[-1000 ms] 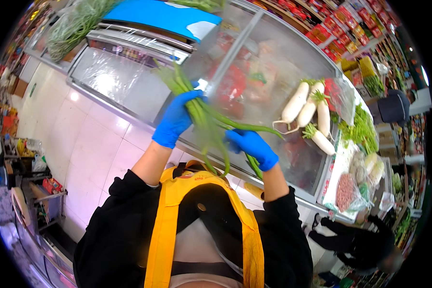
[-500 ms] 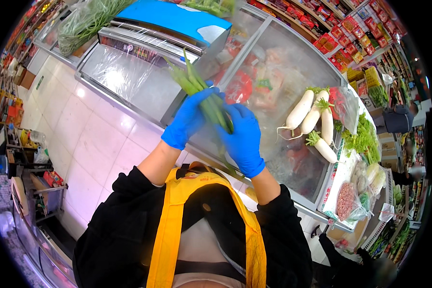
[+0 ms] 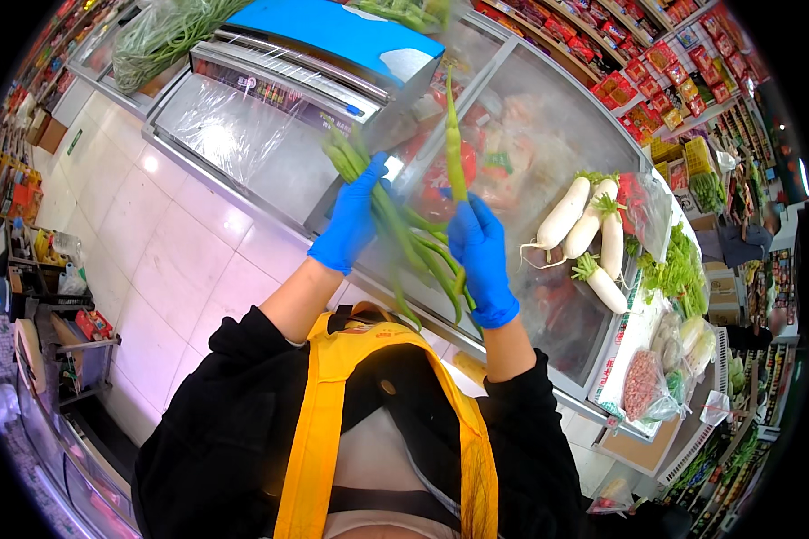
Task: The person removes green beans from a plastic bag, places them on a counter, and then wraps them in a new plastic bag using a food band wrapper. The person also handles daikon radishes and other vegetables on the counter.
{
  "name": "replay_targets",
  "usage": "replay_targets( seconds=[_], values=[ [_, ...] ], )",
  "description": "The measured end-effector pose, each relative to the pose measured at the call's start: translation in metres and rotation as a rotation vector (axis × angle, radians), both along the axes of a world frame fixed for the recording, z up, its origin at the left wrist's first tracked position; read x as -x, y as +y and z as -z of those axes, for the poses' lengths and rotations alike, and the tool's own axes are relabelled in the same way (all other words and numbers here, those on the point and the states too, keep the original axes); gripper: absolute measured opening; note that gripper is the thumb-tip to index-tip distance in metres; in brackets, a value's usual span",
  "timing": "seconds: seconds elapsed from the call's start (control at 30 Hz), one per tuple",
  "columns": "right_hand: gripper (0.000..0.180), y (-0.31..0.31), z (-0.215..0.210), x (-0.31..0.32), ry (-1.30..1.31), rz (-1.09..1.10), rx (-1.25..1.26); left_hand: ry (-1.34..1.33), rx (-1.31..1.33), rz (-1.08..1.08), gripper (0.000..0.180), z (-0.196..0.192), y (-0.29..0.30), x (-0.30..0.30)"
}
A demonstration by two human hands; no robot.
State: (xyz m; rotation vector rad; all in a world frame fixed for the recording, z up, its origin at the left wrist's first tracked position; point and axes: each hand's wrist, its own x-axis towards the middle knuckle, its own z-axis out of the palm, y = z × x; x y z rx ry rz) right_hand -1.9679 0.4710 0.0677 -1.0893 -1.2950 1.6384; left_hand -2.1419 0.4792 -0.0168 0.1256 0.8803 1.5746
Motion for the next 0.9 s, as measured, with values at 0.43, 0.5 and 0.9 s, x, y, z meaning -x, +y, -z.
replay_targets(
  seconds=[0.43, 0.5, 0.9],
  values=[
    [0.033, -0.005, 0.072, 0.049, -0.264, 0.042, -0.368, -0.171, -0.182, 0.010, 0.054, -0.015, -0.009, -0.018],
    [0.034, -0.011, 0.057, 0.046, -0.216, -0.041, -0.353, -0.049, -0.142, 0.011, 0.042, -0.016, -0.009, -0.017],
    [0.033, -0.024, 0.016, 0.031, -0.387, -0.141, -0.542, 0.142, -0.156, 0.060, 0.027, -0.024, -0.013, -0.012]
  ],
)
